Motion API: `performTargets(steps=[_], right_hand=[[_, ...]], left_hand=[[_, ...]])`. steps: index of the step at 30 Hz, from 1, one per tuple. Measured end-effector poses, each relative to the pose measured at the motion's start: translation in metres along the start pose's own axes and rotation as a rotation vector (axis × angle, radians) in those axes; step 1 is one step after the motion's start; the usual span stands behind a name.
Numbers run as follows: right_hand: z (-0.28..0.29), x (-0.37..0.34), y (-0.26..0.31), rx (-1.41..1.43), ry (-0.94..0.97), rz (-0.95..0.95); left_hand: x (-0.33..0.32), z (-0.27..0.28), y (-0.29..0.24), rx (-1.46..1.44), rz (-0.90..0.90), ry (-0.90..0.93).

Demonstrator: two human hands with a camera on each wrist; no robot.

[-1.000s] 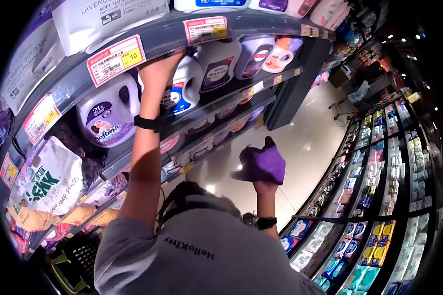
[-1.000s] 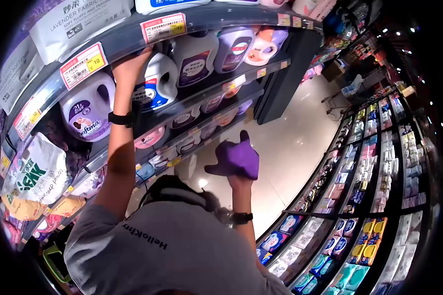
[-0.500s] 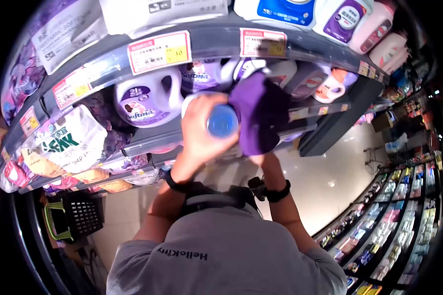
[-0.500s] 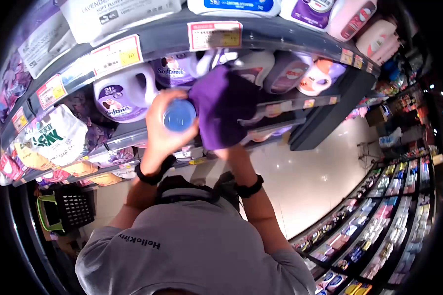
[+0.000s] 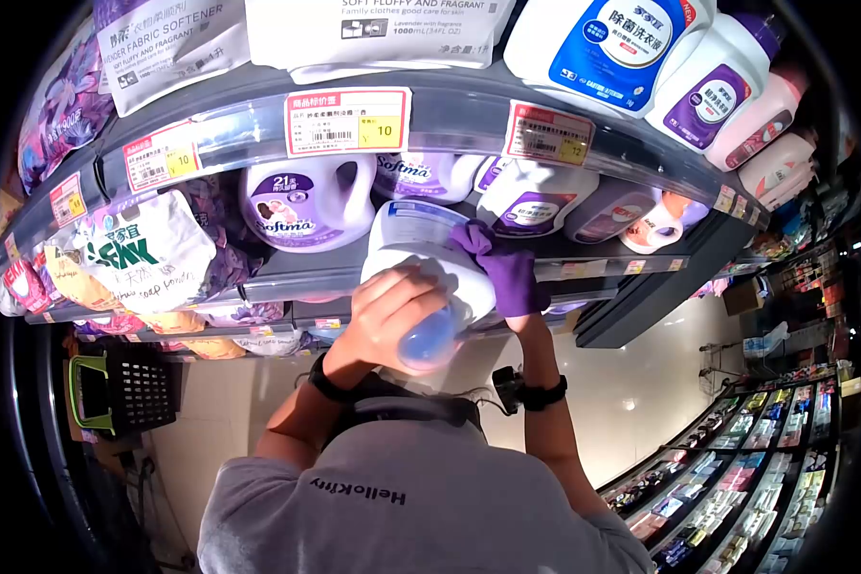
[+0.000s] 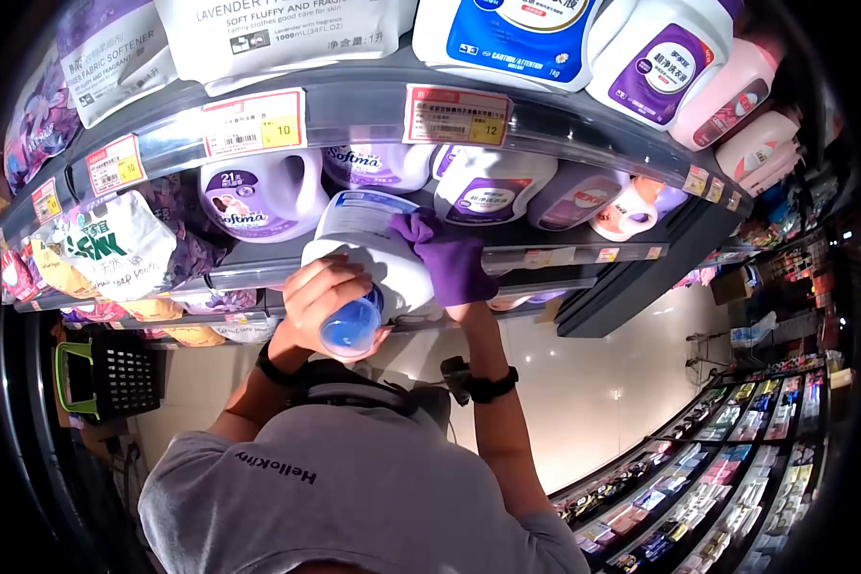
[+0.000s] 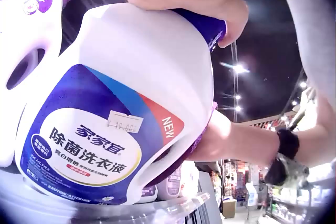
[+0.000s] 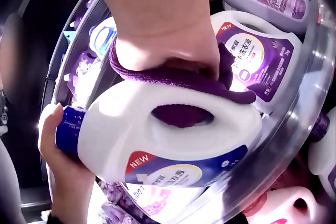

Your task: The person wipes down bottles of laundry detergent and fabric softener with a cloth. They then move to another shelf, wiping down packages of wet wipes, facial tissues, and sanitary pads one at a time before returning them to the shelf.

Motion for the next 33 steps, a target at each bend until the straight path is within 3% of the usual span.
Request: performTargets(steps=[1, 3, 4, 6, 7, 9, 10, 11, 12, 18, 19, 21, 22, 24, 25, 33], right_hand=[[-0.006, 0.001, -0.001, 0.005, -0.005, -0.003], [-0.002, -0.007, 0.007, 0.703, -0.348, 0.187], [0.006, -0.009, 0.011, 0.715, -0.368, 0.165], [0.012, -0.008, 0.013, 0.447, -0.138, -0.056], [0.008, -0.011, 0.014, 0.45, -0.149, -0.08], [-0.008, -0.022, 0.006, 1.2, -0.43, -0.053], [-0.051, -0.025, -0.01, 1.379, -0.539, -0.034], [-0.057, -0.031, -0.016, 1.299, -0.503, -0.269], [-0.056, -0.035, -0.014, 1.298, -0.496, -0.272], [-0.029, -0.034, 0.024, -0.905, -0.528, 0.221], [-0.028, -0.031, 0.022, -0.902, -0.534, 0.234], [-0.042, -0.027, 0.035, -0.863, -0.427, 0.534], [-0.041, -0.026, 0.033, -0.856, -0.425, 0.535], [0.015, -0.014, 0.057, 0.013, 0.368, 0.454], [0.023, -0.006, 0.063, 0.163, 0.412, 0.456], [0.033, 0.056, 0.047, 0.266, 0.077, 0.51]], left_hand=[[-0.004, 0.002, 0.002, -0.014, 0.003, 0.012], [-0.013, 0.007, 0.001, -0.014, -0.004, 0.013], [-0.017, 0.007, -0.001, -0.003, -0.014, 0.02], [-0.027, 0.006, -0.002, -0.002, -0.055, 0.046], [-0.031, 0.006, -0.004, -0.022, -0.034, 0.066], [-0.037, 0.006, -0.006, 0.009, -0.039, 0.039], [-0.038, 0.006, -0.006, 0.006, -0.032, 0.042], [-0.039, 0.006, -0.005, 0.009, -0.021, 0.042], [-0.037, 0.006, -0.006, 0.003, -0.024, 0.061], [-0.045, 0.009, -0.005, 0.004, -0.046, 0.069], [-0.046, 0.01, -0.007, 0.007, -0.051, 0.07], [-0.052, 0.007, -0.01, 0.003, -0.059, 0.083], [-0.055, 0.006, -0.012, 0.017, -0.061, 0.091], [-0.059, 0.005, -0.013, 0.031, -0.076, 0.102], [-0.059, 0.006, -0.014, 0.03, -0.075, 0.103], [-0.056, 0.006, -0.012, 0.025, -0.008, 0.128]])
Point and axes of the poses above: each hand's wrist, its own x-axis towards the middle knuckle, its own z-axis out of the back of the hand, y = z × x, the point moved 7 cm from there along x, towards the middle knuckle, and after that the axes turned 7 degrees about -x, right-handed, at the moved point
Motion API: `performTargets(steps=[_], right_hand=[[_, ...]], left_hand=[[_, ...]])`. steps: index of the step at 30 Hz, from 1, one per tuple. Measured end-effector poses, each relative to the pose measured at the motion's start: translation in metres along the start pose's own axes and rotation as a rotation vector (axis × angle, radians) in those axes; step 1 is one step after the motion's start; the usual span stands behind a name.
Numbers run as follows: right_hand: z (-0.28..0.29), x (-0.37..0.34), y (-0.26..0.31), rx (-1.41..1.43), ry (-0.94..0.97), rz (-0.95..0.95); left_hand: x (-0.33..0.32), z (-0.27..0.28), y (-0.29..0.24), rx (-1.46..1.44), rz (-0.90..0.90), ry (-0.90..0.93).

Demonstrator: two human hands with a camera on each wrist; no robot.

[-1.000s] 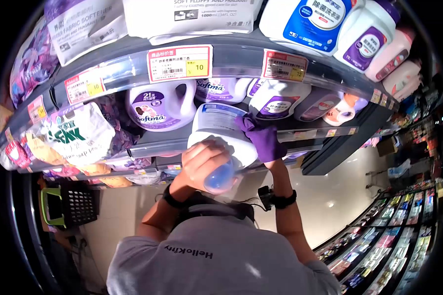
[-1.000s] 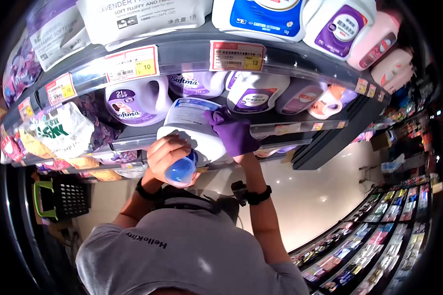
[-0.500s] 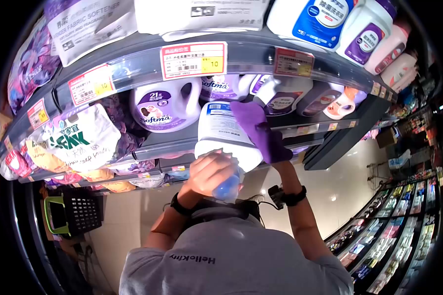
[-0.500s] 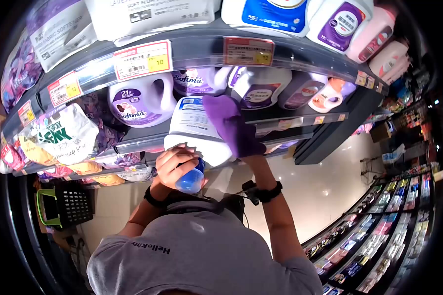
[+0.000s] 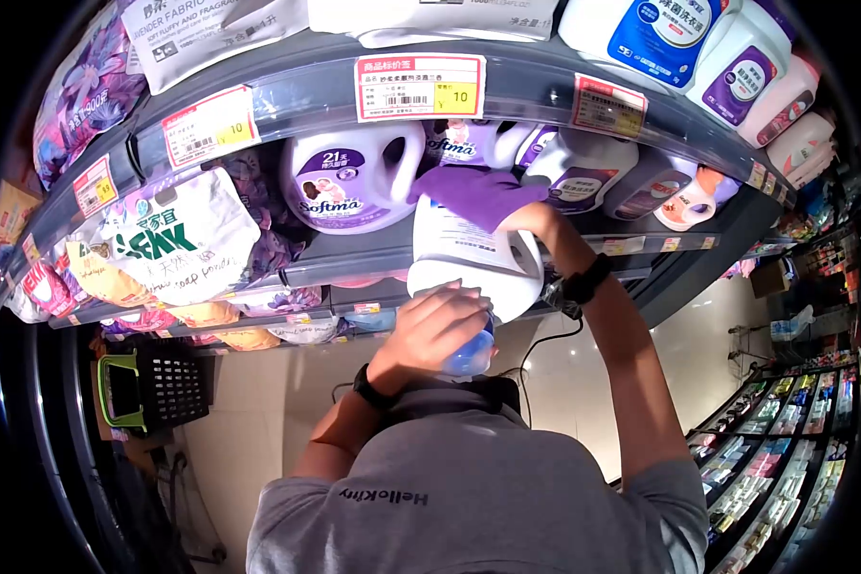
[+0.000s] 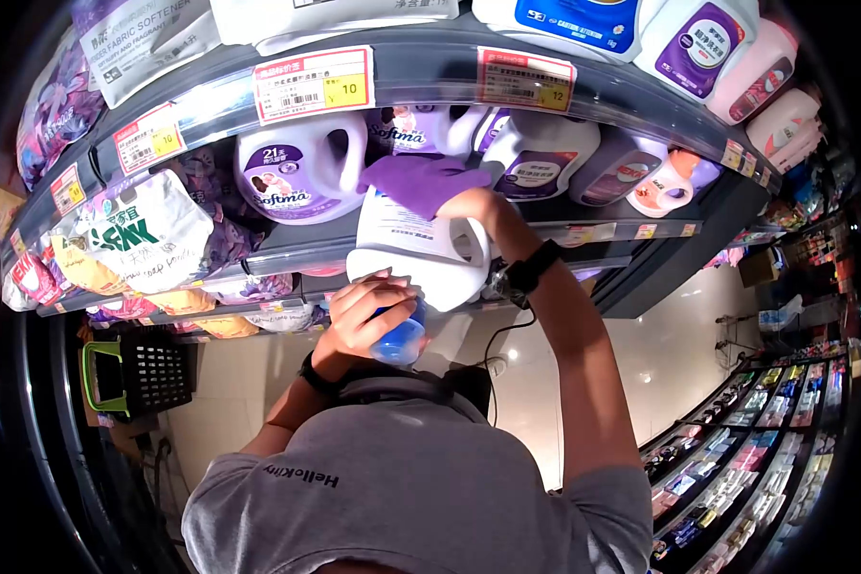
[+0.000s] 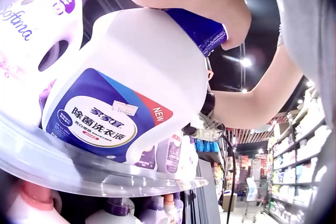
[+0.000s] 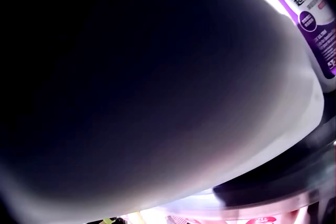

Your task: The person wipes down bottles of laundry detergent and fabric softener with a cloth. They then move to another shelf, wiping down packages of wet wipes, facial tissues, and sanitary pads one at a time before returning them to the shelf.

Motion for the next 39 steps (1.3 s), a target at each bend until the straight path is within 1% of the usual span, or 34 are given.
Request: performTargets(steps=[2, 7, 12, 14, 16, 18, 20, 21, 22, 23, 24, 26, 27, 28, 29, 30, 32, 34, 39], right_hand=[[-0.001, -0.003, -0.012, -0.003, -0.058, -0.016], [-0.014, -0.027, -0.048, -0.011, -0.228, -0.105], [-0.066, -0.079, -0.069, -0.015, -0.362, -0.246], [-0.095, -0.102, -0.072, -0.019, -0.369, -0.3], [-0.124, -0.12, -0.076, -0.027, -0.347, -0.331], [-0.15, -0.131, -0.078, -0.032, -0.292, -0.337], [-0.156, -0.133, -0.069, -0.002, -0.222, -0.312], [-0.157, -0.139, -0.063, 0.144, -0.269, -0.347], [-0.134, -0.139, -0.044, 0.292, -0.317, -0.378], [-0.095, -0.127, 0.006, -0.43, -0.278, -0.041], [-0.054, -0.114, 0.037, -0.352, -0.333, -0.014], [-0.037, -0.102, 0.06, -0.022, -0.401, 0.05], [-0.066, -0.1, 0.046, 0.229, -0.336, -0.07], [-0.084, -0.098, 0.035, 0.351, -0.326, -0.144], [-0.089, -0.095, 0.031, 0.384, -0.335, -0.17], [-0.091, -0.092, 0.026, 0.397, -0.345, -0.181], [-0.082, -0.086, 0.016, 0.399, -0.359, -0.182], [-0.069, -0.084, 0.004, 0.423, -0.358, -0.189], [-0.056, -0.089, -0.031, 0.562, -0.409, -0.273]], left_hand=[[0.0, 0.0, -0.001, 0.012, 0.011, -0.006], [-0.001, -0.001, -0.002, 0.021, -0.032, -0.008], [0.0, 0.0, -0.003, 0.025, -0.093, -0.011], [0.0, 0.0, -0.002, 0.05, -0.103, 0.015], [-0.002, -0.003, -0.003, 0.049, -0.095, -0.001], [-0.006, -0.011, -0.004, 0.101, -0.125, 0.033], [-0.007, -0.02, -0.007, 0.117, -0.155, 0.044], [-0.009, -0.022, -0.007, 0.121, -0.16, 0.05], [-0.011, -0.024, -0.006, 0.119, -0.168, 0.062], [-0.008, -0.023, -0.006, 0.092, -0.146, 0.064], [-0.006, -0.022, -0.007, 0.066, -0.122, 0.063], [-0.008, -0.019, -0.008, 0.054, -0.128, 0.039], [-0.012, -0.019, -0.008, 0.067, -0.129, 0.064], [-0.014, -0.02, -0.008, 0.081, -0.131, 0.088], [-0.013, -0.018, -0.009, 0.097, -0.158, 0.04], [-0.014, -0.019, -0.009, 0.127, -0.179, 0.034], [-0.009, -0.02, -0.01, 0.145, -0.162, 0.05], [-0.008, -0.022, -0.012, 0.117, -0.104, -0.005], [0.011, -0.023, -0.012, 0.152, -0.077, 0.066]])
Point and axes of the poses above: each hand's wrist, its own x-axis towards the middle knuckle, its own z-axis out of the back of the hand, y = z × x, the point moved 7 cm from there along x, towards the middle knuckle, and after that the axes turned 7 degrees about -x, right-handed, at the moved point
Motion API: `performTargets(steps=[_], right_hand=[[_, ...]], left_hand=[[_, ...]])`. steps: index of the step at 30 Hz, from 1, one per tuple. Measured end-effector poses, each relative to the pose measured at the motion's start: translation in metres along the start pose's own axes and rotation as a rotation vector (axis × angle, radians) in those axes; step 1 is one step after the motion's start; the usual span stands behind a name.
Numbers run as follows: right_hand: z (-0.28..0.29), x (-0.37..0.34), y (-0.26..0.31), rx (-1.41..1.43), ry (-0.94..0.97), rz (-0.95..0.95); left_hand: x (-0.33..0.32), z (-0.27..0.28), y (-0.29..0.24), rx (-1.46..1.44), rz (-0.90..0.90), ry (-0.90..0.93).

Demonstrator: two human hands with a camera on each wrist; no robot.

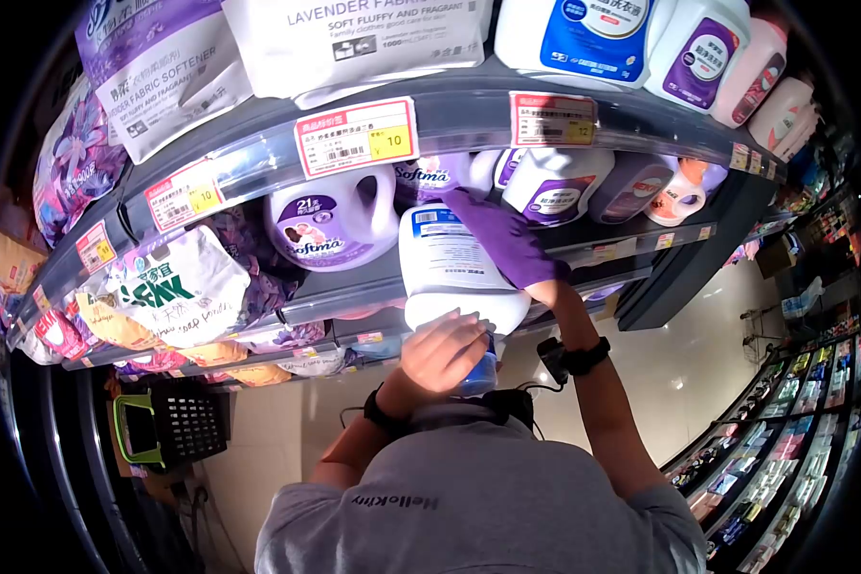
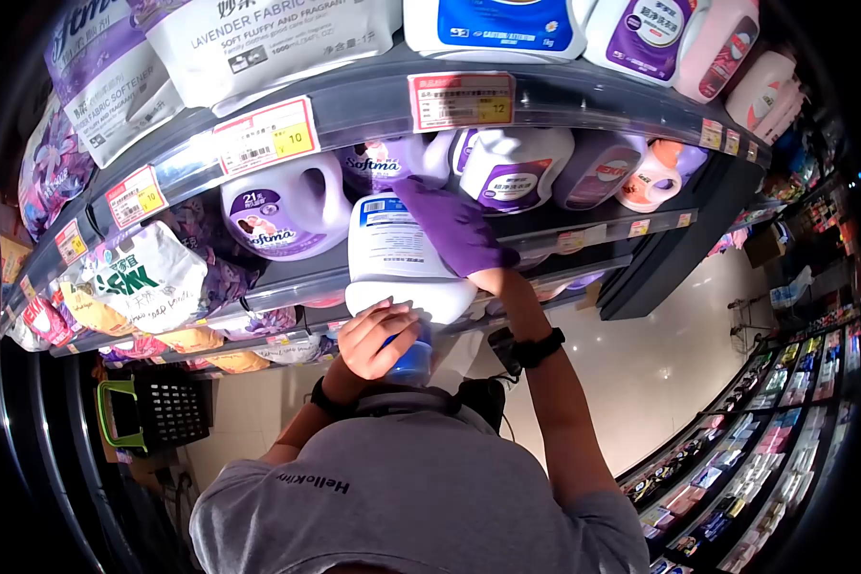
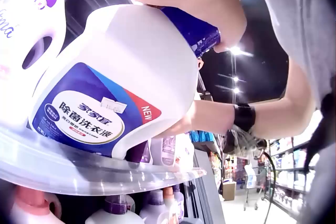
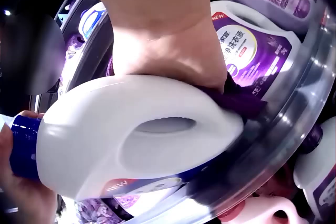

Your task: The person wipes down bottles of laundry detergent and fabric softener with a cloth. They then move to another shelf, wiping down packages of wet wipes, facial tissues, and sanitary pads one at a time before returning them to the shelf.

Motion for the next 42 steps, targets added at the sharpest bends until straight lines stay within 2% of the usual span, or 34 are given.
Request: performTargets(steps=[6, 9, 13, 17, 20, 23, 24, 25, 27, 29, 30, 31, 33, 34, 36, 38, 39, 41, 42], right_hand=[[0.014, -0.026, -0.029, 0.182, -0.179, -0.162], [0.016, -0.033, -0.029, 0.236, -0.312, -0.186], [0.006, -0.031, -0.022, 0.246, -0.448, -0.187], [-0.007, -0.027, -0.011, 0.21, -0.512, -0.165], [-0.008, -0.017, 0.003, 0.2, -0.48, -0.125], [-0.012, -0.007, 0.021, 1.229, -0.341, -0.038], [-0.012, -0.004, 0.023, 1.249, -0.342, -0.038], [-0.008, 0.001, 0.025, 1.168, -0.356, -0.036], [-0.003, 0.009, 0.024, 0.943, -0.384, -0.042], [0.003, 0.02, 0.022, 0.642, -0.41, -0.044], [0.005, 0.027, 0.02, 0.474, -0.417, -0.032], [0.004, 0.033, 0.016, 0.292, -0.425, -0.012], [-0.006, 0.043, 0.006, -0.02, -0.442, 0.048], [-0.012, 0.042, 0.001, -0.148, -0.454, 0.093], [-0.031, 0.037, 0.001, -0.334, -0.443, 0.185], [-0.048, 0.029, 0.014, -0.48, -0.447, 0.319], [-0.053, 0.027, 0.015, -0.479, -0.441, 0.32], [-0.06, 0.018, 0.013, -0.268, -0.462, 0.454], [-0.065, 0.013, -0.003, -0.22, -0.453, 0.424]], left_hand=[[0.021, 0.0, 0.013, -0.029, 0.137, -0.039], [0.035, 0.002, 0.023, -0.07, 0.215, 0.006], [0.049, 0.013, 0.054, -0.137, 0.365, -0.087], [0.065, 0.018, 0.089, -0.31, 0.61, -0.146], [0.075, 0.011, 0.101, -0.269, 0.624, -0.221], [0.084, 0.003, 0.115, -0.173, 0.644, -0.281], [0.09, 0.0, 0.119, -0.172, 0.633, -0.315], [0.095, -0.001, 0.122, -0.175, 0.621, -0.344], [0.105, -0.008, 0.133, -0.241, 0.666, -0.233], [0.109, -0.006, 0.14, -0.144, 0.537, -0.314], [0.104, -0.014, 0.153, -0.176, 0.588, -0.257], [0.1, -0.017, 0.162, -0.076, 0.483, -0.286], [0.095, -0.024, 0.178, -0.091, 0.533, -0.216], [0.098, -0.022, 0.176, -0.041, 0.457, -0.258], [0.097, -0.021, 0.173, -0.037, 0.477, -0.267], [0.094, -0.019, 0.171, -0.003, 0.485, -0.296], [0.092, -0.019, 0.171, -0.001, 0.49, -0.298], [0.086, -0.024, 0.172, 0.062, 0.587, -0.206], [0.08, -0.023, 0.168, 0.128, 0.61, -0.198]])
Point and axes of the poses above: each hand's wrist, its own x-axis towards the middle knuckle, its own z-axis out of the back of the hand, y = z × x, the point moved 7 cm from there along x, towards the middle knuckle, and after that the axes turned 7 degrees about -x, right-handed, at the moved point
